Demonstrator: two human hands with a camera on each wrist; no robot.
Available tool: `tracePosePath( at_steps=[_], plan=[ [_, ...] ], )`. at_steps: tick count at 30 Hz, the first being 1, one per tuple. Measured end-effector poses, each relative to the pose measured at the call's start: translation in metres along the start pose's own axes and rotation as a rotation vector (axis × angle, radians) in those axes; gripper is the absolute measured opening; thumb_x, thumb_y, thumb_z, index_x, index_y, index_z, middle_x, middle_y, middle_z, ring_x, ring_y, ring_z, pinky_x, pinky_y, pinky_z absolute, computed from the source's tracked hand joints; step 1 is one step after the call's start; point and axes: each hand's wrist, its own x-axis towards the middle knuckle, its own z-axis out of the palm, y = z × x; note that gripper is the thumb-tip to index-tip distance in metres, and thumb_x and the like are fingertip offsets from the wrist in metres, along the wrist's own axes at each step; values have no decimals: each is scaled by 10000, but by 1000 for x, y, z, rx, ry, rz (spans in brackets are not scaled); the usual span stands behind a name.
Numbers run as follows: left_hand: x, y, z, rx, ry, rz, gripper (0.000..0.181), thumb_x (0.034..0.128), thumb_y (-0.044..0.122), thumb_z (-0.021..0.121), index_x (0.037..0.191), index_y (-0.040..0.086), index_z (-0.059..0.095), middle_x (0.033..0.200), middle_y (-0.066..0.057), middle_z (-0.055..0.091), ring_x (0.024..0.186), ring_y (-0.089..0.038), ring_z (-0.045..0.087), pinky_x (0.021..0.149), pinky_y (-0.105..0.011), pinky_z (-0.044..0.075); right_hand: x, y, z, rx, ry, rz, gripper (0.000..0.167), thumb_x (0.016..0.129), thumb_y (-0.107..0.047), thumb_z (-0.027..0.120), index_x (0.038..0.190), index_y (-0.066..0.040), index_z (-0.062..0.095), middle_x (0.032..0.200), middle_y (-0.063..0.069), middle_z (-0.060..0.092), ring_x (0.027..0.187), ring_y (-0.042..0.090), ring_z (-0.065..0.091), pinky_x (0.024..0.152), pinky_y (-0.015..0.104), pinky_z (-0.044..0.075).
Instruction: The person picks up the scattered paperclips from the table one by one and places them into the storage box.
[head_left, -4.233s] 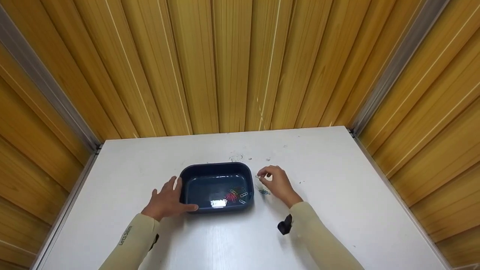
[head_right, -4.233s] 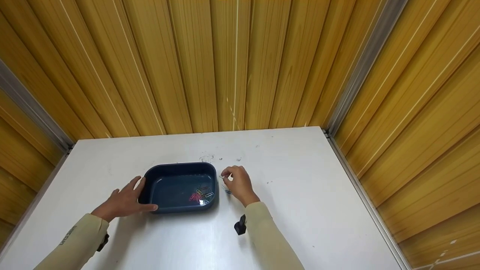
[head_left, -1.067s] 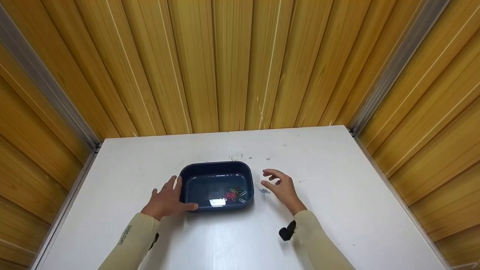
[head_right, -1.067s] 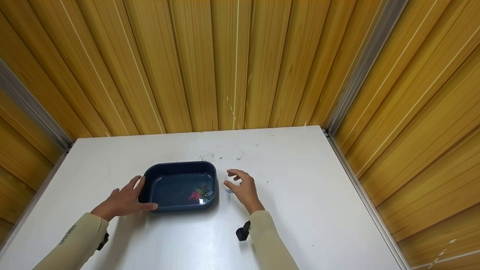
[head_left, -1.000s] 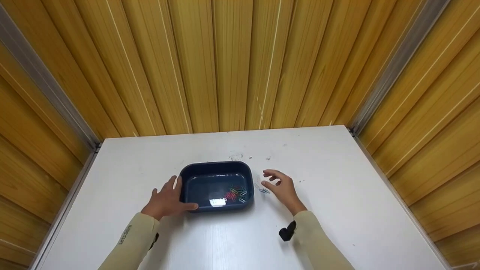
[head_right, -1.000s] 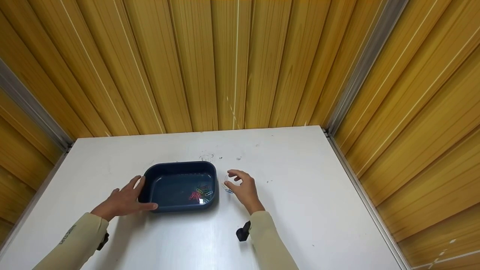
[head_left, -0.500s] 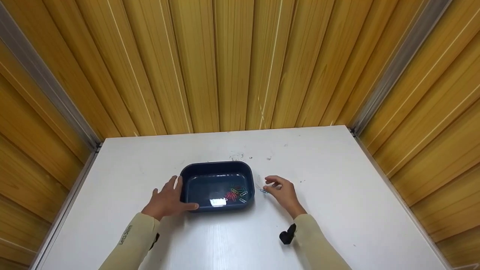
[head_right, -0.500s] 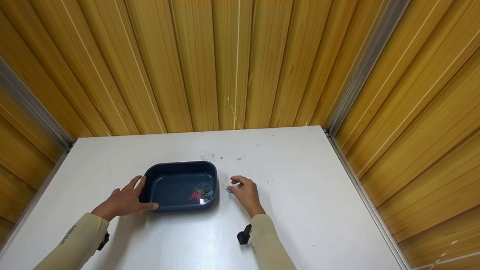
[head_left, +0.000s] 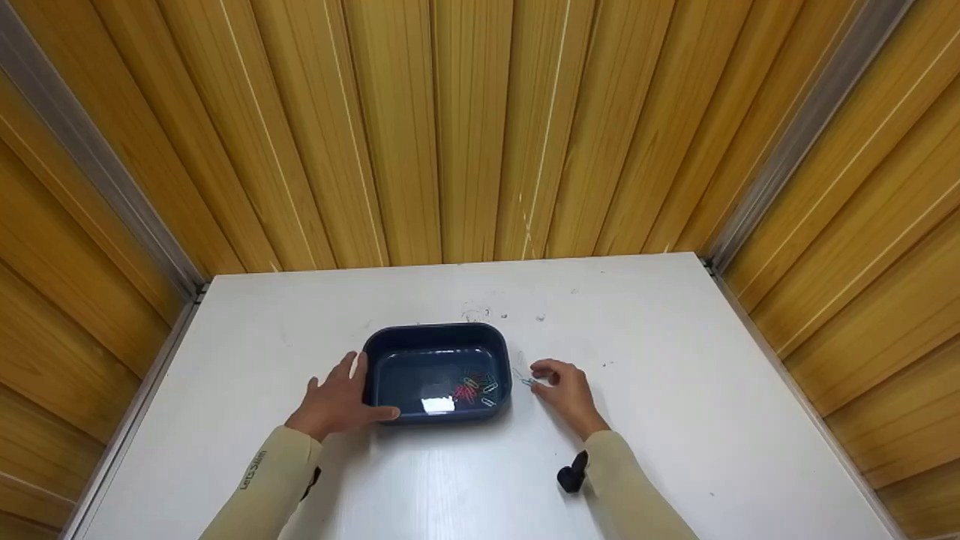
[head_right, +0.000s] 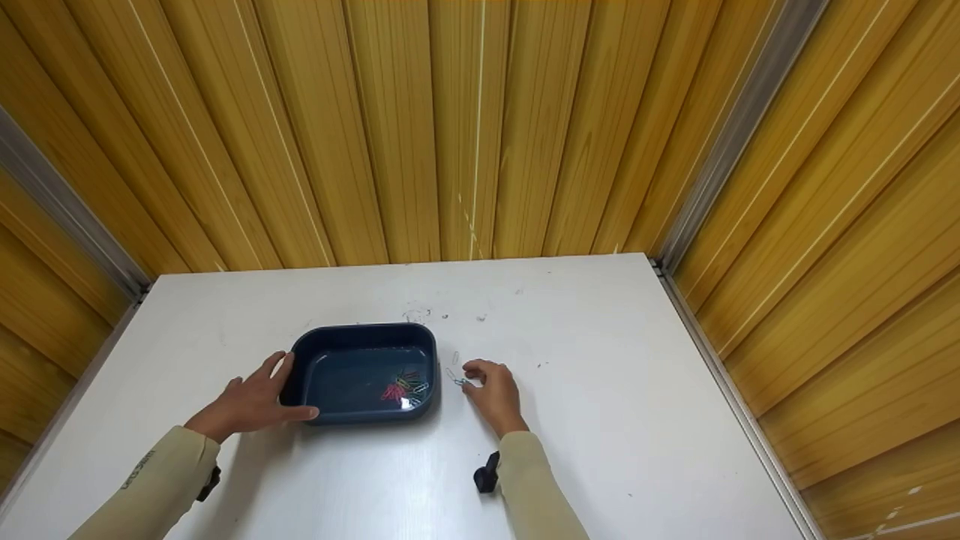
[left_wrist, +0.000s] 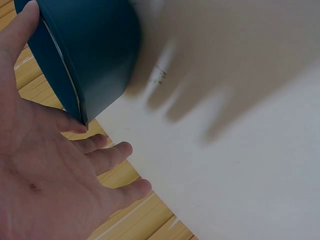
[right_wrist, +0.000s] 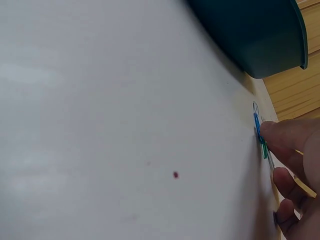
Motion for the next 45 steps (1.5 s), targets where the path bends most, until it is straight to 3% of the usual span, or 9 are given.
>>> tracePosePath(
  at_steps=[7,20,29,40,45],
  plan=[
    [0,1,0,-5,-2,-2,1206,721,692,691,1544,14,128,1601,-235,138,1452,-430,234,1116,-710,128,0,-2,1,-27,7,7,231,788,4,736,983,-119,739,833,-17,708,800,153,529,753,280,428],
    [-3,1,-1,2,-2,-2,1198,728,679,695,1541,5,129,1594,-248,150,1442,-435,254,1110,-714,140,-1,-4,0,-19,11,25,161,833,-68,729,975,-144,737,848,-2,683,806,131,527,763,279,443],
    [-2,2,-1,-13,1,-1,1190,730,669,701,1543,12,132,1595,-246,150,1445,-437,247,1119,-710,122,3,-15,-2,0,43,-51,168,828,-31,713,981,-95,739,839,19,708,789,127,554,719,243,454],
    [-1,1,-1,1,-3,-8,1209,721,690,693,1543,9,124,1595,-247,152,1441,-438,258,1116,-713,129,13,-44,-3,72,68,-130,156,827,-57,732,982,-76,741,844,-1,729,806,150,585,758,342,489],
    [0,2,0,-8,-1,-11,1210,718,687,698,1544,14,126,1595,-246,156,1438,-442,263,1120,-708,125,14,-56,-3,83,71,-143,165,820,-47,738,966,-124,750,855,-5,733,807,140,586,780,423,501]
  ],
)
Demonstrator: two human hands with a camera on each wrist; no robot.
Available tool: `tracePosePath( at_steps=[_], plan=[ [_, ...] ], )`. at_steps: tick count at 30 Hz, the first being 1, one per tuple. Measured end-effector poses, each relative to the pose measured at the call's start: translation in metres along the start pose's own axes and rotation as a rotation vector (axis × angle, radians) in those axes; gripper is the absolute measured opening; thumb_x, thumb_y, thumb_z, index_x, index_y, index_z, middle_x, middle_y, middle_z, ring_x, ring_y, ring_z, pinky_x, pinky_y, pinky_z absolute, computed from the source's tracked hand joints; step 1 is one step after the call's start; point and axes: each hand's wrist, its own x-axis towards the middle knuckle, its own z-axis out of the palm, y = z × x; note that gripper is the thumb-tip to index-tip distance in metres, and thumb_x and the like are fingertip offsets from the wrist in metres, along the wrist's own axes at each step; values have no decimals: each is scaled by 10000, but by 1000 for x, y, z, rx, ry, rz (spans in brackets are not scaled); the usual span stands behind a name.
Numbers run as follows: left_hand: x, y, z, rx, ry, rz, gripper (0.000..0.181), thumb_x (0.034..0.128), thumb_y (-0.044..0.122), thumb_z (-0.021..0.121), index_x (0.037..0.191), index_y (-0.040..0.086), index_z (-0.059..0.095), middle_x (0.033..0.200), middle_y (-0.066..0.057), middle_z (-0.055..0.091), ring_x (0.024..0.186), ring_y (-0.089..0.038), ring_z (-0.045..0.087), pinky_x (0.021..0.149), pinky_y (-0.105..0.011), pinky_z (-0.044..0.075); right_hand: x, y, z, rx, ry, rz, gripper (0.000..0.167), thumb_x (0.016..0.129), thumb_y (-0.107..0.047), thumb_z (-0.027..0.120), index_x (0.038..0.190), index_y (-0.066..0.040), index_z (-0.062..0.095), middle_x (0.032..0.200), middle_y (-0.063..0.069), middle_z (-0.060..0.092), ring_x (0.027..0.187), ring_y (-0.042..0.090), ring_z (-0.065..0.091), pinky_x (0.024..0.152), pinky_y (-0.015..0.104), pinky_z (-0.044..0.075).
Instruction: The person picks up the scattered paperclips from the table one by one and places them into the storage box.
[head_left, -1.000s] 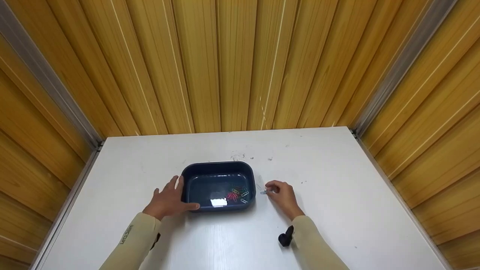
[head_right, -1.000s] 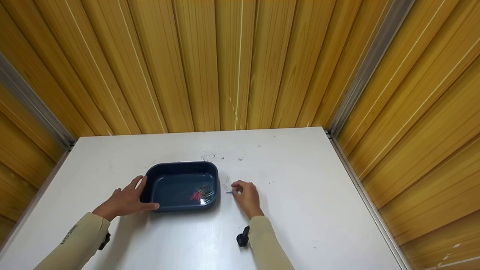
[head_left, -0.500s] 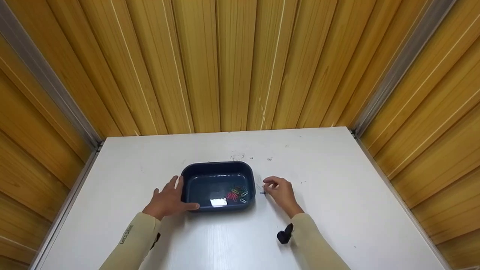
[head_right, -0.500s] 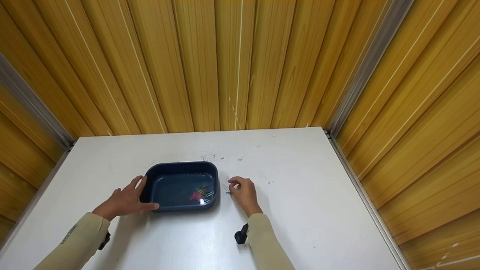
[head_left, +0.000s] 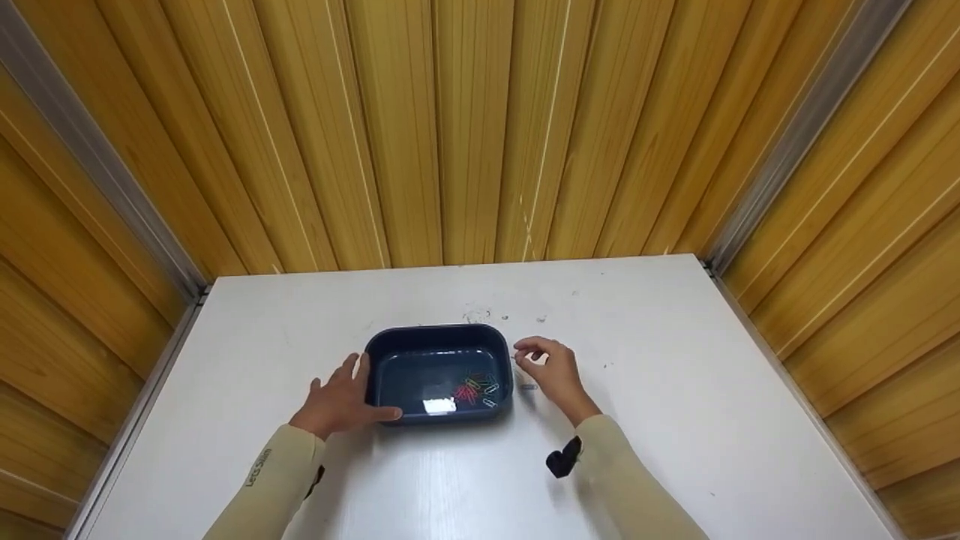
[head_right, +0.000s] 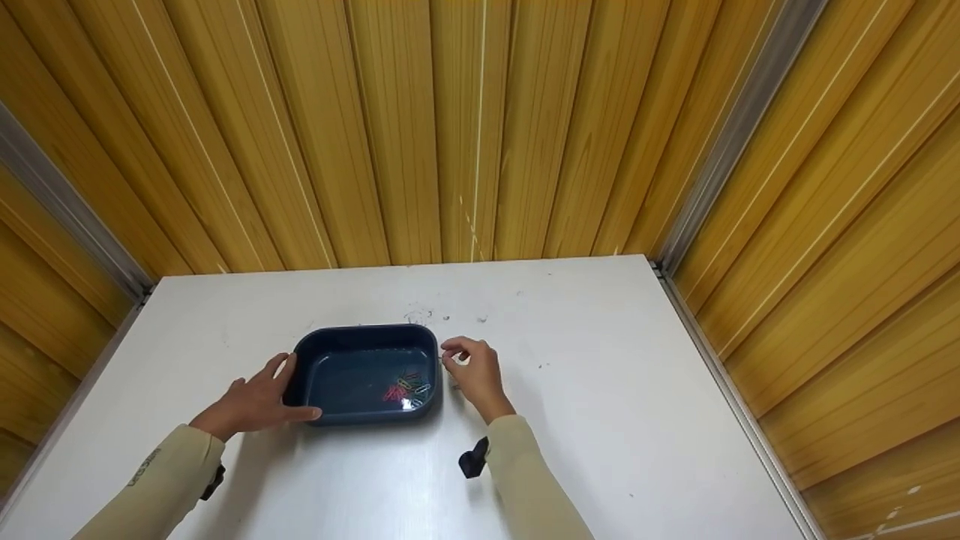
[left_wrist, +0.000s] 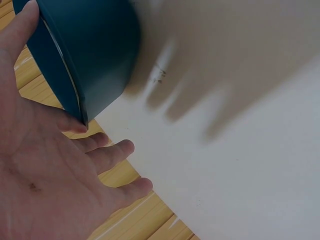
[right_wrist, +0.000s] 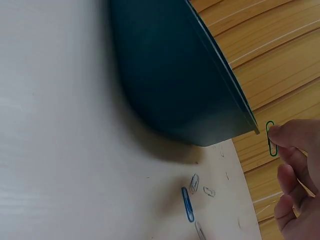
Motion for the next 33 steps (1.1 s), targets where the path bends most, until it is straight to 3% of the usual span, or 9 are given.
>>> tracePosePath(
  at_steps=[7,14,22,33],
  plan=[
    [1,4,0,-12,3,2,1208,715,679,707,1547,26,124,1598,-237,154,1446,-433,251,1128,-698,125,5,-13,7,42,-13,-34,168,810,-54,751,975,-86,749,845,12,743,801,132,598,764,397,508],
    [1,3,-1,5,-3,-3,1211,710,700,694,1549,35,129,1598,-230,165,1444,-421,267,1119,-704,145,4,-18,16,39,-42,-1,150,821,-72,746,969,-96,749,852,11,741,803,118,580,709,225,461],
    [-1,3,-1,-19,-2,-3,1218,707,682,714,1548,29,122,1597,-236,165,1446,-429,257,1132,-694,126,1,-18,21,32,-71,22,136,827,-88,748,952,-141,750,871,-2,742,819,111,590,746,260,470],
    [0,0,-1,3,-2,5,1204,726,675,702,1544,10,119,1592,-248,165,1433,-439,279,1117,-706,149,1,-10,14,42,-34,31,177,826,-75,741,1001,-97,746,887,3,745,803,89,586,696,206,436]
  ],
)
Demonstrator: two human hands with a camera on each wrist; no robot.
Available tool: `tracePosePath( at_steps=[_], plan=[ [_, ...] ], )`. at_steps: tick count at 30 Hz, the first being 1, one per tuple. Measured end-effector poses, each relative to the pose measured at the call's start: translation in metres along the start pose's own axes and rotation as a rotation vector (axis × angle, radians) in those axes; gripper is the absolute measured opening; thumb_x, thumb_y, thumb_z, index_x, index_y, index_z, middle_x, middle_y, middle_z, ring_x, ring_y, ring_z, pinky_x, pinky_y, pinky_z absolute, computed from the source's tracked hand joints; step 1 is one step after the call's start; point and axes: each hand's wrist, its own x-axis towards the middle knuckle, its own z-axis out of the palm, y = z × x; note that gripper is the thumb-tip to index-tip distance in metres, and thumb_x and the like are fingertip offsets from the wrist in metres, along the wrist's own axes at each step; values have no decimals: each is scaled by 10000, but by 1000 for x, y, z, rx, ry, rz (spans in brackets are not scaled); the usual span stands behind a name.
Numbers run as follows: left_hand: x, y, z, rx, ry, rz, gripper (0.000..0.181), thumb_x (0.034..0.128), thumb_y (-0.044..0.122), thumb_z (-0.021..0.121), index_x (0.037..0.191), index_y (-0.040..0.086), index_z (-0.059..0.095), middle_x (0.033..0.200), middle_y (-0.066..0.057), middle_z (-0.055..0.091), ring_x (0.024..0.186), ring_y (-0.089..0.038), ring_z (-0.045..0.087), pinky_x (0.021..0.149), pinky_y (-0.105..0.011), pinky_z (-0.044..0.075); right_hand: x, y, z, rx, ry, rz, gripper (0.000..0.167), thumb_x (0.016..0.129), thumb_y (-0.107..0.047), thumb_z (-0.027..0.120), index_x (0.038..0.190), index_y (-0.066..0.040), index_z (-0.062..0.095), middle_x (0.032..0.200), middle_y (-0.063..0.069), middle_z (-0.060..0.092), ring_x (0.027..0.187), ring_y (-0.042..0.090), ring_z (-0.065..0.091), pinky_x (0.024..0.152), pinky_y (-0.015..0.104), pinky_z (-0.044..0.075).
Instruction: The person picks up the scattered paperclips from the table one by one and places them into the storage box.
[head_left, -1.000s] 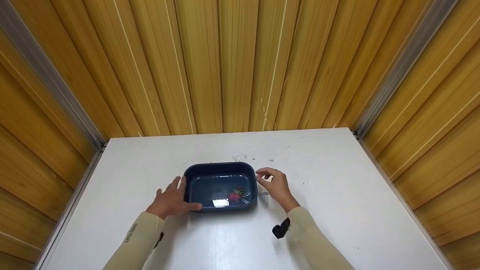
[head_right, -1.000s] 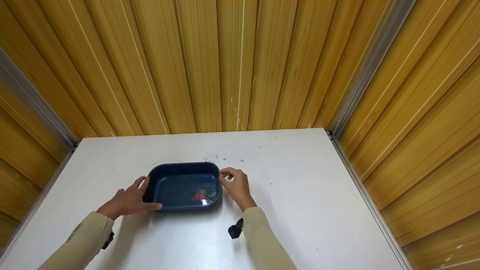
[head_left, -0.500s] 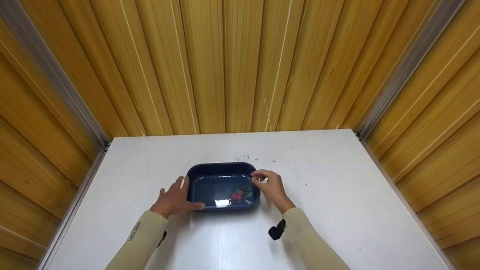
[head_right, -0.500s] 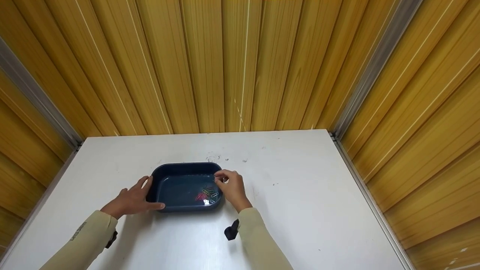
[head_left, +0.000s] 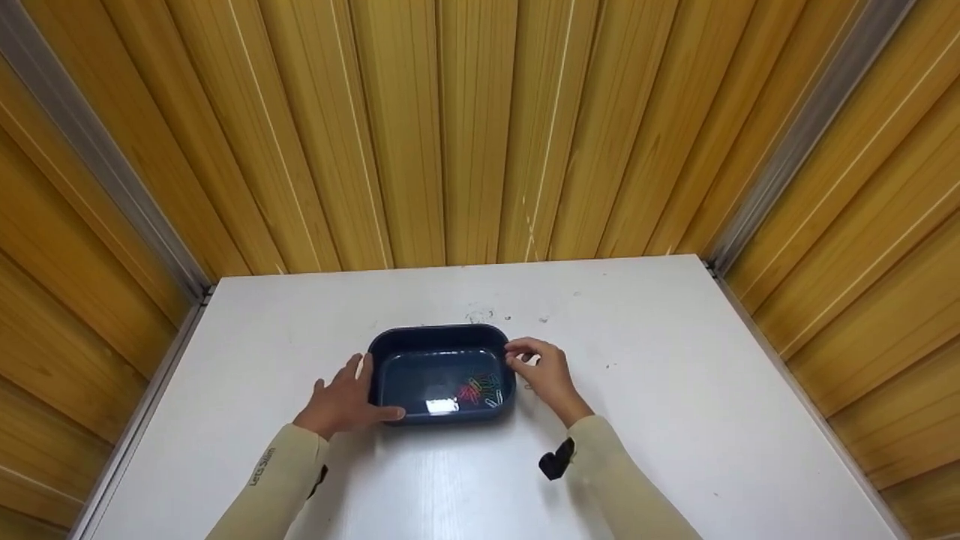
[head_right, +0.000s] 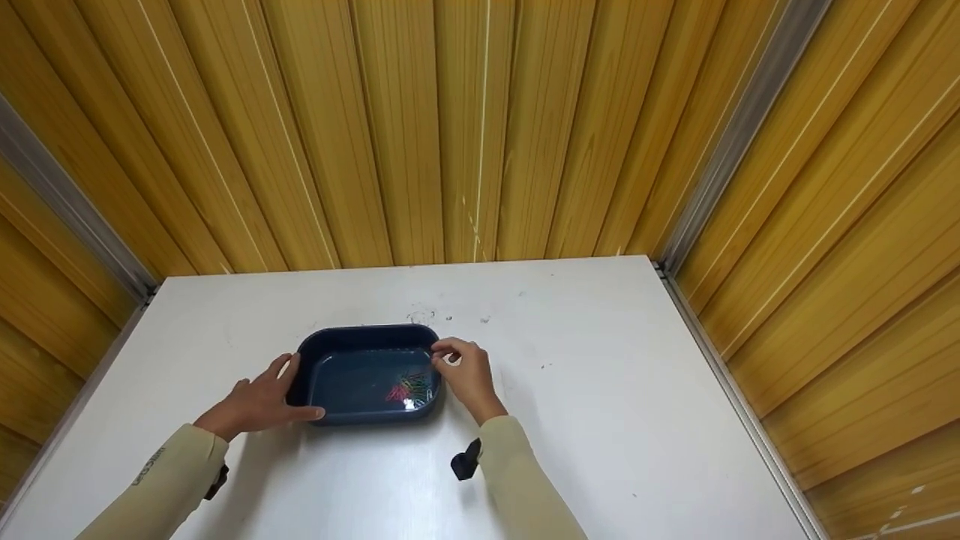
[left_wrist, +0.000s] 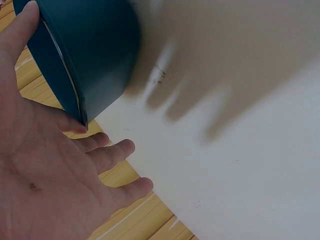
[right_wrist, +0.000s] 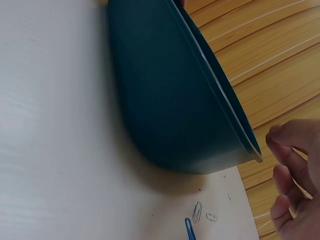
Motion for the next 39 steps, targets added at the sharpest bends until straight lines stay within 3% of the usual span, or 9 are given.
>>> tracePosePath(
  at_steps=[10,18,24,39],
  plan=[
    [-3,2,-3,-2,-19,2,1217,724,685,693,1540,-6,112,1595,-247,150,1436,-433,270,1107,-719,136,-6,14,-14,-8,34,9,168,823,-62,739,971,-140,745,879,11,743,807,126,610,697,213,437],
    [-1,3,-3,3,-25,9,1204,730,670,698,1540,-4,116,1593,-248,157,1436,-438,268,1112,-717,131,-11,29,-23,-9,42,36,172,829,-64,737,1001,-76,734,896,31,745,807,139,611,695,223,435],
    [-1,2,-2,-7,-26,3,1229,715,682,703,1539,-9,109,1595,-250,146,1436,-437,268,1109,-719,132,-13,35,-28,-2,43,43,178,824,-51,736,998,-88,734,916,38,746,816,132,614,706,218,451],
    [0,0,-1,-8,-33,-3,1219,725,683,692,1545,7,95,1604,-234,126,1450,-427,245,1117,-713,112,-20,48,-22,33,10,79,200,805,-13,740,999,-58,730,914,77,737,801,144,607,687,196,481]
  ],
)
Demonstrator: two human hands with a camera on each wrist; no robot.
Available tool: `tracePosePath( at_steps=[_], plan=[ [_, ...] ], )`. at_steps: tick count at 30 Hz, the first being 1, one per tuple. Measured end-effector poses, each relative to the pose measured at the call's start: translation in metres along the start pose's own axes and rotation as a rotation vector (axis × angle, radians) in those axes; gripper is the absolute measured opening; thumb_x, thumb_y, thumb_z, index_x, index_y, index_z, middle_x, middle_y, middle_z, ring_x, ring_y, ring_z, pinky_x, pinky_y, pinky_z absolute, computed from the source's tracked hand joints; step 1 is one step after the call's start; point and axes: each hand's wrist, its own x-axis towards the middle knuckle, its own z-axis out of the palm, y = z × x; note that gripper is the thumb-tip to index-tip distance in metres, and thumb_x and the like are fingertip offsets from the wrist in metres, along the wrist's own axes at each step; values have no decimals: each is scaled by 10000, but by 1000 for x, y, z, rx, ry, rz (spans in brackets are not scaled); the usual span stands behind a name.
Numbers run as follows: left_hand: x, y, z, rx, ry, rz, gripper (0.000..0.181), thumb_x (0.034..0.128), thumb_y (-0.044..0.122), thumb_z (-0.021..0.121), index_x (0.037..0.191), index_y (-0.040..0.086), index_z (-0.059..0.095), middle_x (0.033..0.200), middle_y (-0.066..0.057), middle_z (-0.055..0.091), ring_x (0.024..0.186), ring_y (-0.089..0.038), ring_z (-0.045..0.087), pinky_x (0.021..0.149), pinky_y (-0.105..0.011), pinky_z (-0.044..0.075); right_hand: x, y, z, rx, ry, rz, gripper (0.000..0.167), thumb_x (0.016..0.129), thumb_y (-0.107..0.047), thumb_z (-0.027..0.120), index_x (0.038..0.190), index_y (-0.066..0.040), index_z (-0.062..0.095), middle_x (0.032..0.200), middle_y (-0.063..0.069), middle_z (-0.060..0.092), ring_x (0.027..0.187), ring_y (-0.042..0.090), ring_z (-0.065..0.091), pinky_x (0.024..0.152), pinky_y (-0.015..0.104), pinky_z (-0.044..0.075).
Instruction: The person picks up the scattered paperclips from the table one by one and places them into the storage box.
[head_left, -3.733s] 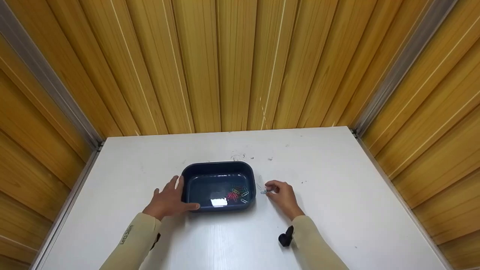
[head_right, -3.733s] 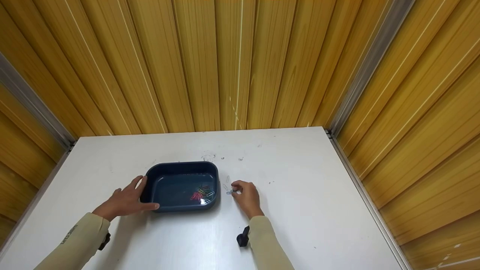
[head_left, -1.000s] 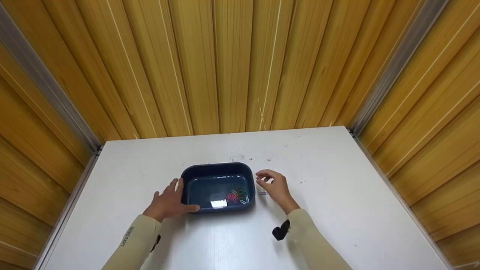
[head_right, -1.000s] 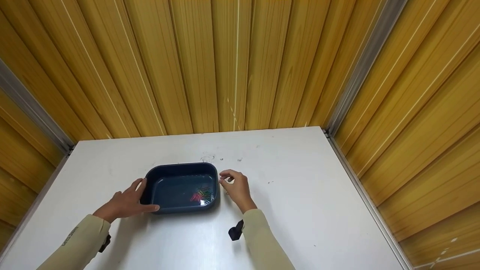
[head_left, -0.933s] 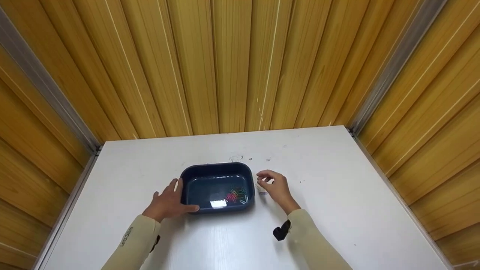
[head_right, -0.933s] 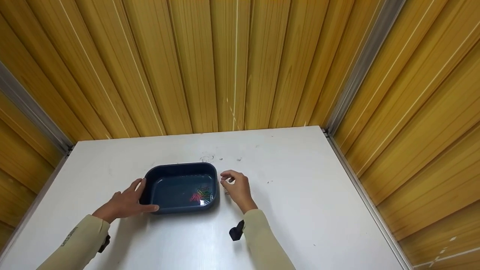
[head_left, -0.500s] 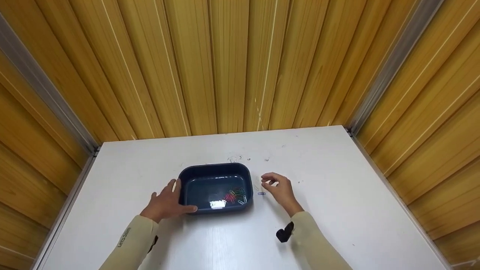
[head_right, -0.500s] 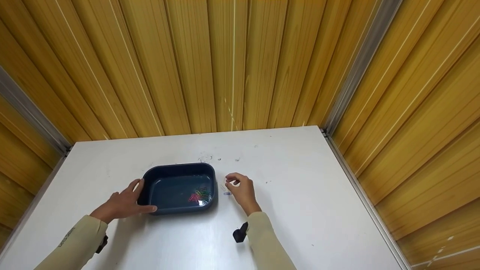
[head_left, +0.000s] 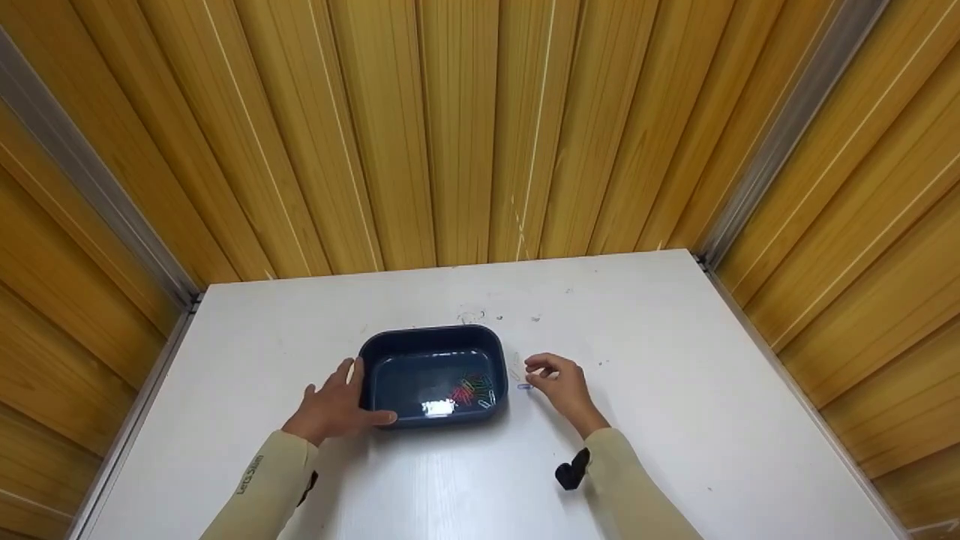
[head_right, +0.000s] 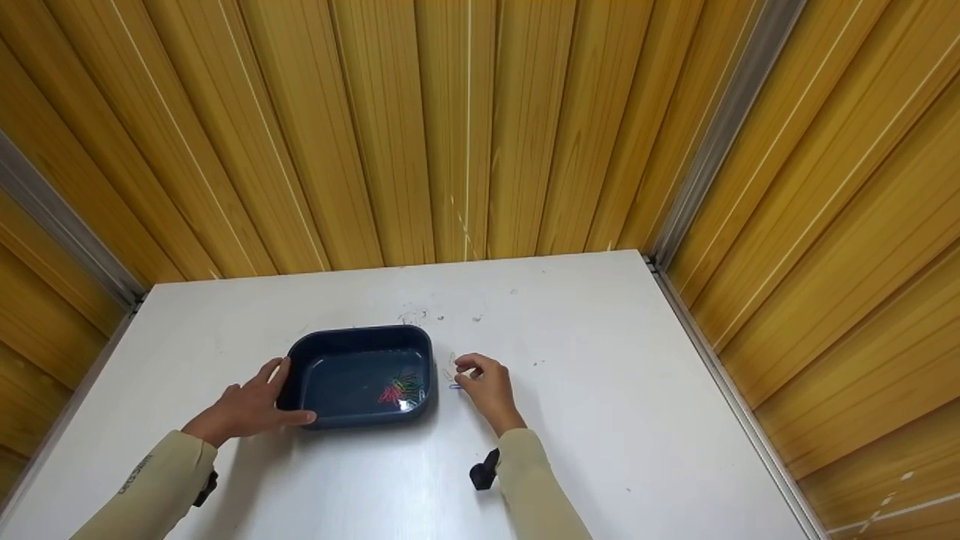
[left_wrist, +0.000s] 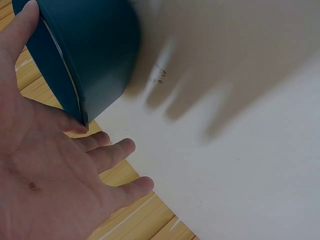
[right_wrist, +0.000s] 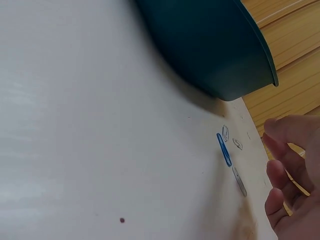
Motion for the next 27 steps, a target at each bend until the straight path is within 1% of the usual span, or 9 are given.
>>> tracePosePath(
  at_steps=[3,6,10,18,25,27],
  plan=[
    [0,0,0,1,3,1,1219,723,687,692,1543,3,103,1601,-235,136,1446,-424,255,1113,-716,120,0,4,1,-7,-6,9,198,810,-5,734,1001,-58,728,917,77,735,805,136,600,694,190,485],
    [0,0,0,-2,7,-1,1228,715,693,694,1543,2,106,1598,-238,144,1440,-429,266,1116,-713,121,0,7,3,-19,-17,39,200,819,-11,727,1007,-79,729,925,46,732,817,122,590,703,180,481],
    [0,0,1,-4,7,-6,1225,717,689,697,1544,6,104,1598,-239,144,1436,-434,271,1118,-711,117,-1,11,6,-35,-25,51,201,823,-10,725,1009,-86,730,933,35,731,813,116,594,691,180,479],
    [1,1,0,9,7,2,1231,716,699,689,1544,4,99,1598,-239,146,1432,-437,279,1115,-712,131,0,15,9,-45,-29,23,224,802,52,709,991,-67,729,934,58,743,842,144,646,708,186,481],
    [1,1,1,6,6,-2,1211,729,673,698,1543,4,102,1596,-241,152,1429,-439,284,1118,-710,129,0,18,12,-84,-31,21,227,778,75,706,932,-89,736,883,44,732,765,126,554,681,206,426],
    [1,1,1,4,4,-4,1210,729,672,699,1544,6,101,1596,-240,151,1427,-439,288,1116,-713,127,0,19,13,-96,-29,13,219,779,72,704,917,-95,736,868,40,728,755,120,550,675,207,425]
  ],
)
